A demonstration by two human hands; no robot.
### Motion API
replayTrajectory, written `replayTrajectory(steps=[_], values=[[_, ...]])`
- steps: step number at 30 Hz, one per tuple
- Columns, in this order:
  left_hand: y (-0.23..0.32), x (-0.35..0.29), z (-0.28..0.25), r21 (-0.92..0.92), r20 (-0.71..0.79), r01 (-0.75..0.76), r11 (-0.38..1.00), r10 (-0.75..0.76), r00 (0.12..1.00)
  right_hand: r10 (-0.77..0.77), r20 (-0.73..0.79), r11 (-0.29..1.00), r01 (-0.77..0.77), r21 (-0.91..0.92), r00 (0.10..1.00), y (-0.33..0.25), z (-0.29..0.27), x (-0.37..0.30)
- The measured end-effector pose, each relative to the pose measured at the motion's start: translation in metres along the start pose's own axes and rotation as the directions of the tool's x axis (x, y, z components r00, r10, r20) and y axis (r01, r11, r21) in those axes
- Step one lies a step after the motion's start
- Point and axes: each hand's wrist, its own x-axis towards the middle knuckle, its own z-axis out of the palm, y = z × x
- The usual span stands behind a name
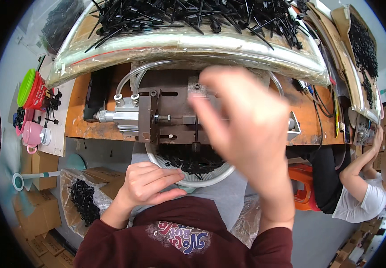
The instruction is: Assemble small black plastic components using a press machine at a workshop bench.
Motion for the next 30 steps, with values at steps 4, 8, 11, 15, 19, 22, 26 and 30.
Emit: replayTrajectory(steps=[4, 8, 11, 15, 19, 22, 26, 30], values=[[0.002, 0.000, 0.003, -0.026, -0.015, -0.030, 0.999, 0.029, 0.999, -0.130, -0.199, 0.960, 0.073, -0.270, 0.971, 0.039, 0.002, 0.076], [0.002, -0.006, 0.004, -0.041, -0.003, -0.007, 0.999, 0.007, 1.000, 0.419, 0.101, 0.853, -0.353, -0.384, 0.902, 0.011, 0.014, 0.142], [0.000, -0.010, 0.008, -0.061, 0.008, -0.013, 0.998, 0.013, 1.000, 0.306, 0.168, 0.881, -0.212, -0.423, 0.937, 0.043, 0.034, 0.157], [-0.002, -0.014, 0.009, -0.059, 0.028, -0.003, 0.998, 0.005, 1.000, 0.324, 0.235, 0.899, -0.220, -0.379, 0.917, 0.049, 0.038, 0.171], [-0.002, -0.016, 0.009, -0.056, 0.029, 0.008, 0.998, -0.007, 1.000, 0.302, 0.315, 0.931, -0.208, -0.298, 0.900, 0.058, 0.028, 0.179], [-0.002, -0.016, 0.010, -0.048, 0.032, 0.007, 0.999, -0.006, 0.999, 0.316, 0.296, 0.923, -0.220, -0.315, 0.902, 0.063, 0.014, 0.180], [-0.002, -0.016, 0.010, -0.047, 0.039, 0.003, 0.999, -0.001, 0.999, 0.409, 0.283, 0.897, -0.439, 0.052, 0.868, 0.062, -0.017, 0.173], [0.001, -0.012, 0.007, -0.058, 0.051, -0.001, 0.998, 0.004, 0.999, 0.490, 0.228, 0.763, -0.540, 0.355, 0.842, 0.089, -0.030, 0.167]])
